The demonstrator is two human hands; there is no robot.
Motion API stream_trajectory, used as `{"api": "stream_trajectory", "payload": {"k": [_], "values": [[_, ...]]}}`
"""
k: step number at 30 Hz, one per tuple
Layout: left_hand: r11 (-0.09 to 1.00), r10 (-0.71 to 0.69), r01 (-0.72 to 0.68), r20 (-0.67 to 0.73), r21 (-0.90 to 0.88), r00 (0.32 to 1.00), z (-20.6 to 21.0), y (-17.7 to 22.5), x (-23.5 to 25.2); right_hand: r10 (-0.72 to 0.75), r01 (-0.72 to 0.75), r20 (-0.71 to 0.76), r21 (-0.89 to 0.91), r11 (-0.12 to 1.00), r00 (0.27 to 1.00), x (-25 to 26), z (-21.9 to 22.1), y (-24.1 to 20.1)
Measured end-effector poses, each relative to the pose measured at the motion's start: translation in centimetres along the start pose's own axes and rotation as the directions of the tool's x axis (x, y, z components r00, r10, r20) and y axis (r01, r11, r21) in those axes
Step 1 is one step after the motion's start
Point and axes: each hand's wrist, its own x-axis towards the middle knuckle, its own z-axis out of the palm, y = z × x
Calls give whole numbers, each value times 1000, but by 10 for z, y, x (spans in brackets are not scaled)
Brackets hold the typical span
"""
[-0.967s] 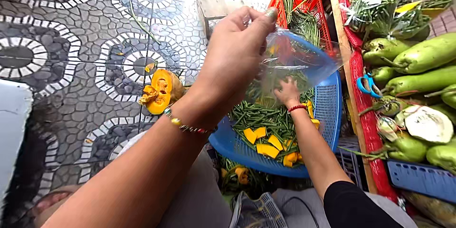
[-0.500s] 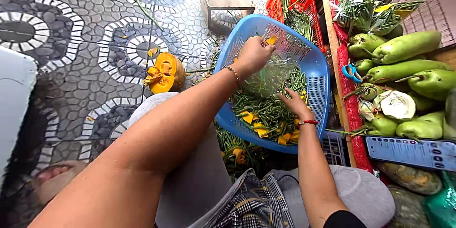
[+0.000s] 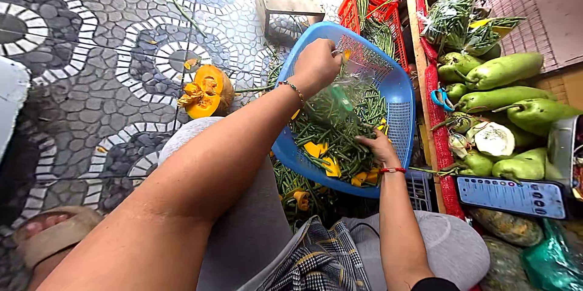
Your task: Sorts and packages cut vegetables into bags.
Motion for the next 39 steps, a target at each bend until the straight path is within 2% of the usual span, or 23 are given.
{"api": "stream_trajectory", "payload": {"k": [2,4,6,8,10,12,14,16,18,19,20,21,22,23,24,26,29,34,37,39], "values": [[999,28,-28,3,-26,1000,1,3,-1,-16,28,-47,257,966,999,-7,-15,-5],[994,89,-89,2,-69,996,5,5,-4,4,33,-100,372,927,995,-11,-20,-9],[980,159,-157,7,-120,987,13,6,-7,118,-42,-135,467,883,984,-10,-22,-10],[973,190,-184,33,-142,981,19,8,-10,230,-111,-121,606,787,966,-12,-24,-13],[976,182,-176,42,-130,982,21,9,-14,239,-113,-56,761,638,969,-17,-26,-27],[980,168,-163,40,-112,985,22,10,-18,132,-67,-5,839,540,991,-22,-30,-47],[980,171,-167,37,-110,985,23,11,-21,-83,-36,85,882,470,993,-25,-36,-70],[979,170,-165,34,-116,985,25,12,-23,-372,-46,233,892,449,898,-24,-39,-94],[979,153,-147,32,-142,988,26,13,-24,-533,-53,329,883,467,780,-25,-24,-117],[978,143,-136,29,-159,989,27,13,-24,-537,-50,356,864,502,765,-27,-11,-124],[976,136,-129,26,-178,990,27,12,-24,-482,-69,373,840,538,793,-29,6,-127],[972,130,-123,22,-199,991,28,12,-23,-370,-130,382,823,553,847,-27,23,-127],[969,127,-119,26,-216,992,28,12,-23,-181,-216,360,818,533,915,-22,40,-129],[968,127,-116,35,-225,991,29,11,-24,25,-270,303,807,525,953,-18,55,-132],[968,126,-113,46,-224,991,29,11,-24,187,-295,230,795,530,955,-15,65,-134],[975,112,-96,70,-202,991,31,9,-24,314,-270,110,802,532,943,-9,78,-139],[978,112,-97,73,-184,991,30,7,-22,295,-174,2,810,559,956,-10,81,-158],[969,98,-102,-30,-226,995,18,8,-6,219,-113,-96,621,775,971,-17,71,-184],[967,52,-72,-88,-243,995,14,7,2,81,-65,-29,366,929,996,-22,59,-187],[968,25,-51,-107,-244,994,11,7,7,-71,68,58,51,996,996,-24,49,-188]]}}
